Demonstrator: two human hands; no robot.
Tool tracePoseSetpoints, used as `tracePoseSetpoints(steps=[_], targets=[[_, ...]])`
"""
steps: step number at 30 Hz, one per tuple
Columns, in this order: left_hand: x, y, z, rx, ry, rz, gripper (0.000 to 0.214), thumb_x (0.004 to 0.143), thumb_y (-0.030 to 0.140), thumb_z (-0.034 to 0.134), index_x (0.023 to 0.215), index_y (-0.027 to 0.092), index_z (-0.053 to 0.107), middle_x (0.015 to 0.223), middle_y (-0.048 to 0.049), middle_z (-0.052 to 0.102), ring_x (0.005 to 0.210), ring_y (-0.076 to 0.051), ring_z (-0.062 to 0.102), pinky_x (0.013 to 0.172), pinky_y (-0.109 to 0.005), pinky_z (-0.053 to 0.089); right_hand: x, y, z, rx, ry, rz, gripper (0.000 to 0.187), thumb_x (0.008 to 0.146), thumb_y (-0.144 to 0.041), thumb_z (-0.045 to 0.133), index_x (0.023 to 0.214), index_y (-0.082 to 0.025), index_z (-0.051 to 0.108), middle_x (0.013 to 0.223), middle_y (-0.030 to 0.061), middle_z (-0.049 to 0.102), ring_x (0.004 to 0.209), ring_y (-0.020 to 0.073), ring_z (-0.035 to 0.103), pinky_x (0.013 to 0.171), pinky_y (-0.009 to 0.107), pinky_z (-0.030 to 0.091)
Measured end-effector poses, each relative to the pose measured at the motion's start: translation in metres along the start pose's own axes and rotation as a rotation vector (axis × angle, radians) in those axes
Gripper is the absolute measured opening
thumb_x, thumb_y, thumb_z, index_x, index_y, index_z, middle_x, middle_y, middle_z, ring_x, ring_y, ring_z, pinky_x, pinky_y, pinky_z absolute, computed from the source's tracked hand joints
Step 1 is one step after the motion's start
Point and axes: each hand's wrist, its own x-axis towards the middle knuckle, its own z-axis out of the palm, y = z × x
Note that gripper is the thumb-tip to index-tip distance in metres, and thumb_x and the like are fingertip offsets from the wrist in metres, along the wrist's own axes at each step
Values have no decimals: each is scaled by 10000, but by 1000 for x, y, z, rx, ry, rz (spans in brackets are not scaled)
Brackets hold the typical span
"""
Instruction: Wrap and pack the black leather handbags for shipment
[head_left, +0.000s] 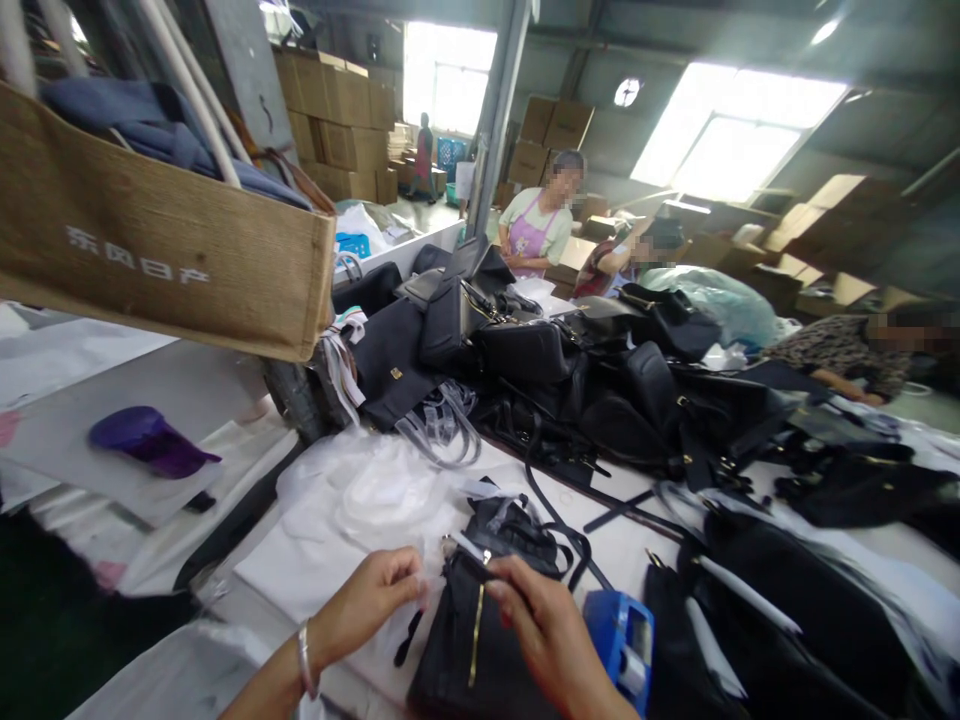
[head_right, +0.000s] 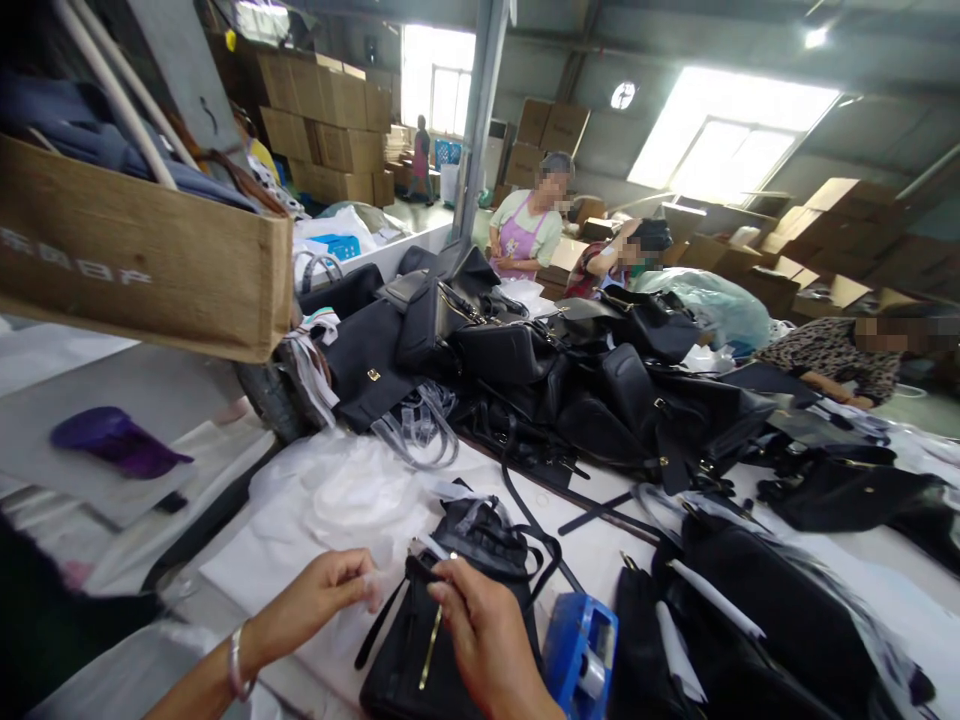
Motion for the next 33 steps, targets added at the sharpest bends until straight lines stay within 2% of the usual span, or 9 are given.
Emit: tracePoseSetpoints(steps=[4,8,12,16,22,33], targets=[[4,1,7,-129,-75,-18,312,816,434,637,713,144,586,699,-16,657,669,-146,552,656,-256,380,-3,-6,-4,-103,-56,-100,176,967,-275,440,980,-247,613,831,-7,638,750,142,598,657,219,395],[3,8,12,-225,-149,-57,329,792,457,665,728,144,587,693,-26,677,657,-150,573,656,-261,396,0,-9,-1,-200,-104,-120,171,954,-218,457,1009,-260,614,894,-1,666,811,150,630,689,214,408],[4,6,12,-265,-168,-84,310,761,417,712,721,137,584,683,-28,682,629,-137,566,627,-251,385,2,-8,1,-298,-138,-132,178,957,-213,458,1024,-270,613,896,2,678,809,157,645,686,216,408],[5,1,11,-310,-160,-100,268,723,345,749,717,130,589,671,-23,676,615,-128,555,610,-243,370,2,-6,0,-278,-112,-120,175,962,-224,459,1038,-270,610,910,0,681,825,157,650,703,215,416],[8,-5,10,-287,-126,-106,201,693,256,743,708,132,585,693,-21,673,632,-129,547,612,-245,350,-3,-2,-4,-189,-83,-113,162,963,-238,464,1022,-270,612,907,-11,675,833,148,641,716,209,419],[11,-6,8,-161,-137,-71,240,680,281,758,702,145,561,654,34,568,624,-108,450,588,-238,299,-5,0,-5,-230,-125,-95,188,956,-237,477,1056,-274,631,914,-6,696,844,151,652,730,213,426]])
